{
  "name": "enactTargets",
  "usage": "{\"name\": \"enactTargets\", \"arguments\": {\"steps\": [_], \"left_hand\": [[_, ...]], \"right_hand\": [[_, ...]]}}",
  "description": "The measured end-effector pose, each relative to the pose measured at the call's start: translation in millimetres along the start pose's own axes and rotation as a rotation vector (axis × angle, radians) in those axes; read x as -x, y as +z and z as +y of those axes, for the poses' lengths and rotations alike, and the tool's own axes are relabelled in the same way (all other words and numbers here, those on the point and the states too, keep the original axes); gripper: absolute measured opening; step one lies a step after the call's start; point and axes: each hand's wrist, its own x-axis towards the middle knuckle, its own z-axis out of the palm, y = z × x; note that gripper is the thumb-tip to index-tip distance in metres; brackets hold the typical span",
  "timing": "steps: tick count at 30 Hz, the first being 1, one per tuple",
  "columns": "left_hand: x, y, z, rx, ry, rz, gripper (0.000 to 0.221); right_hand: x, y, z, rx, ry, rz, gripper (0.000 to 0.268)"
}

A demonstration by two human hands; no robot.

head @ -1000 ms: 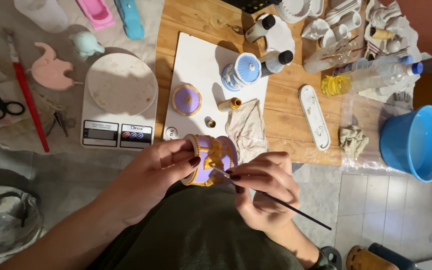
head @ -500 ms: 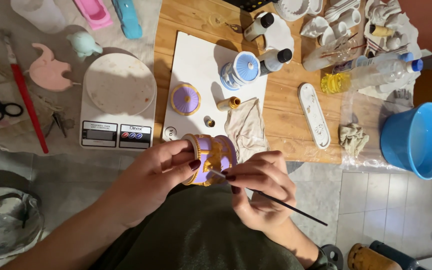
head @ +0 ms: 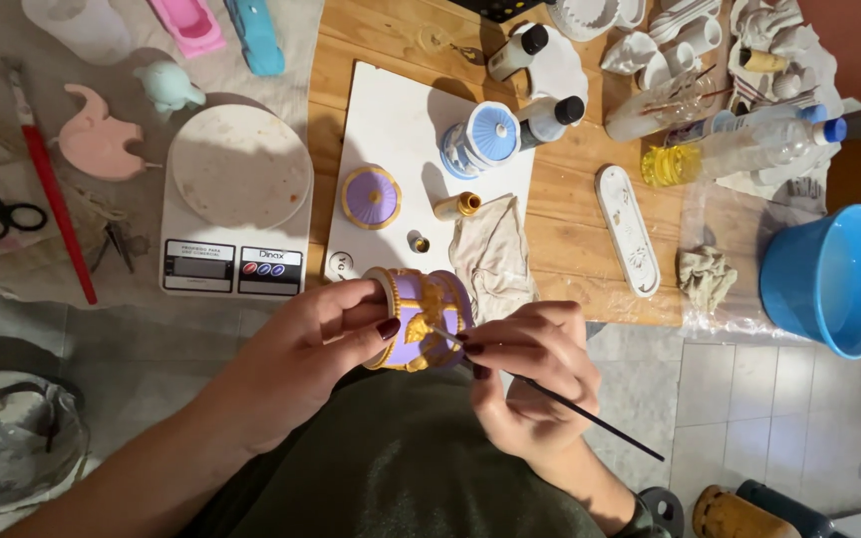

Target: Painting gold details on a purple carousel-themed candle container using a thin brush.

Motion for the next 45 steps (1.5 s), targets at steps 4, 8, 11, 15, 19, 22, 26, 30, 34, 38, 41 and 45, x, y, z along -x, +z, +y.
{"name": "enactTargets", "arguments": {"steps": [4,8,11,15,19,22,26,30,34,38,41,45], "left_hand": [[0,-3,-6,-0.010,0.002,0.008,0.041],[0,-2,-3,-0.044,0.000,0.012,0.040],[1,-2,-5,-0.045,-0.021,0.035,0.041],[0,-4,-12,0.001,-0.001,0.039,0.041],[0,-3,-6,0.017,-0.011,0.032,0.042],[0,-1,-1,0.023,-0.006,0.012,0.041],[0,-2,-2,0.044,0.006,-0.008,0.040],[1,-3,-3,0.038,0.012,0.008,0.040],[0,0,0,0.063,0.006,-0.002,0.041],[1,-4,-6,0.034,-0.021,0.038,0.043],[1,-6,-10,0.036,-0.038,0.065,0.044],[1,-8,-11,0.039,-0.024,0.054,0.045]], "right_hand": [[1,-2,0,0.003,0.009,0.004,0.022],[2,-1,0,0.003,0.018,0.008,0.021],[2,-1,1,-0.001,0.024,0.012,0.020],[3,0,2,-0.014,0.046,0.037,0.019],[4,-1,3,-0.030,0.054,0.049,0.020],[4,-3,2,-0.024,0.037,0.025,0.021],[1,-2,-1,0.000,0.019,-0.018,0.021],[2,-1,2,-0.001,0.017,-0.012,0.021],[4,-3,1,0.017,0.020,0.017,0.021],[4,-2,1,0.008,0.027,0.021,0.021],[5,-3,1,0.004,0.040,0.025,0.020],[6,-6,2,-0.031,0.078,0.045,0.017]]}}
